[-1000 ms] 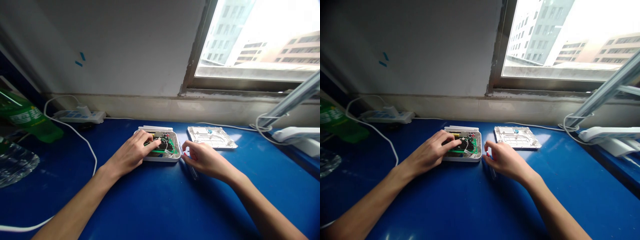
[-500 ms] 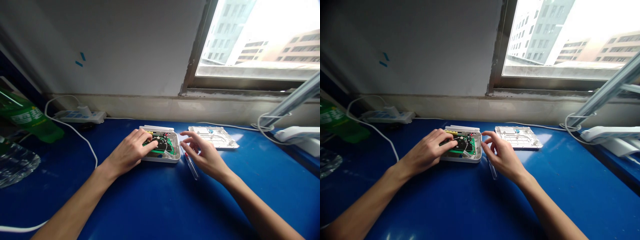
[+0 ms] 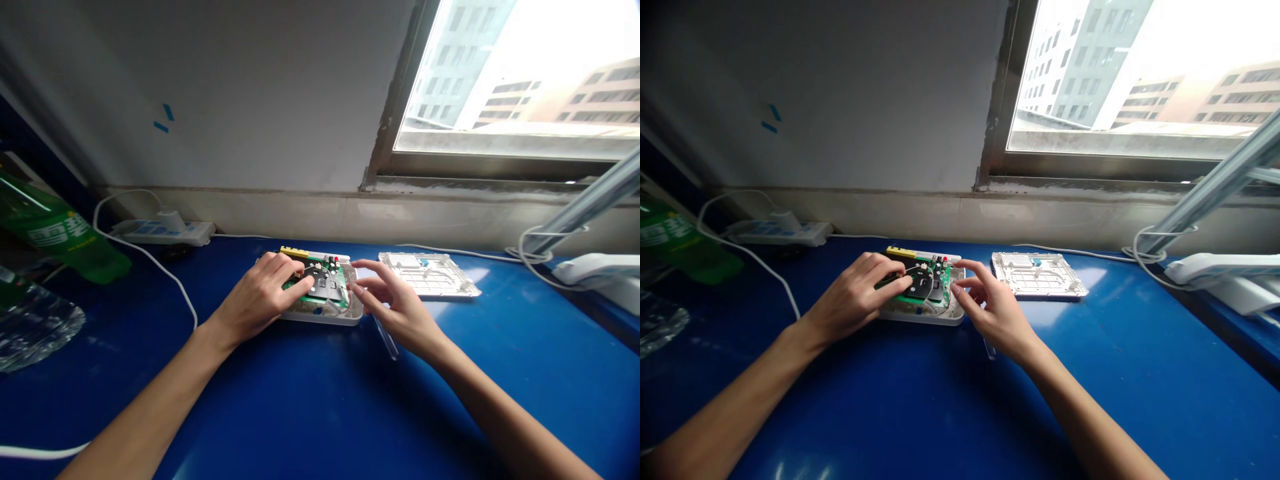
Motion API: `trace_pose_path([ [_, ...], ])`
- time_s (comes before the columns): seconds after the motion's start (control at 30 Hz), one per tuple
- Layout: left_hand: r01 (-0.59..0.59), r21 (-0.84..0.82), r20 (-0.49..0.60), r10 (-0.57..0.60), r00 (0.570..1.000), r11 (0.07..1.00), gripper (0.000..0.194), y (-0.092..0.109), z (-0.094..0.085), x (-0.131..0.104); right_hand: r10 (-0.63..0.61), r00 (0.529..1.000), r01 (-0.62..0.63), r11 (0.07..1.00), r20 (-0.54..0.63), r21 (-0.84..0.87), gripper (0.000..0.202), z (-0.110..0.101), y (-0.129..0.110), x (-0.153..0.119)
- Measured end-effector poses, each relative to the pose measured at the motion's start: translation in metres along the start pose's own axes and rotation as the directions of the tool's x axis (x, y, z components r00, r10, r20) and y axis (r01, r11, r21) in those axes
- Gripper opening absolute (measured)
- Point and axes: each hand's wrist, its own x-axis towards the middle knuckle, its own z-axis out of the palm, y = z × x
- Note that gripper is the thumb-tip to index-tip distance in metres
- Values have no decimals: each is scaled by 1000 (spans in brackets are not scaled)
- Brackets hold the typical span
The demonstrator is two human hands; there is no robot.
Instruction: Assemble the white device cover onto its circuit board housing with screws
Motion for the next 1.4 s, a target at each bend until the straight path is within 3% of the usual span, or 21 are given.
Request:
trace_pose_path([
  [0.3, 27, 72, -112, -19, 994, 997, 26, 3, 4, -2, 66, 993, -52, 989, -102, 136, 66, 5, -3, 27],
  [0.57, 49, 61, -98, -43, 994, 997, 30, 2, 8, -6, 145, 985, -113, 953, -94, 282, 88, 15, -2, 40],
  [0.67, 114, 8, -53, -113, 992, 994, 45, 3, 8, -5, 158, 986, -120, 900, -58, 419, 90, 18, 0, 39],
  [0.73, 282, -42, -14, -283, 959, 958, 66, 4, 9, -4, 179, 982, -131, 863, -53, 488, 85, 18, 3, 37],
  [0.87, 601, -228, 34, -610, 791, 766, 103, 0, 19, -10, 198, 975, -119, 844, -97, 523, 76, 16, 9, 33],
  [0.97, 690, -325, 67, -712, 699, 646, 113, -8, 31, -21, 173, 975, -74, 848, -142, 524, 73, 15, 11, 30],
  [1.03, 738, -382, 181, -739, 649, 556, 103, -13, 37, -26, 152, 975, -46, 853, -164, 519, 71, 14, 11, 27],
  [1.13, 745, -495, 343, -687, 641, 448, 73, -16, 38, -28, 102, 983, -8, 854, -153, 521, 69, 10, 12, 25],
  [1.2, 735, -530, 361, -672, 647, 424, 66, -15, 35, -26, 65, 988, 16, 856, -138, 517, 68, 7, 12, 23],
  [1.3, 749, -495, 360, -681, 637, 439, 64, -10, 31, -22, 18, 991, 47, 885, -134, 464, 67, 5, 11, 22],
  [1.4, 739, -433, 331, -672, 663, 516, 55, -7, 31, -22, -29, 993, 72, 919, -116, 388, 65, 8, 7, 19],
])
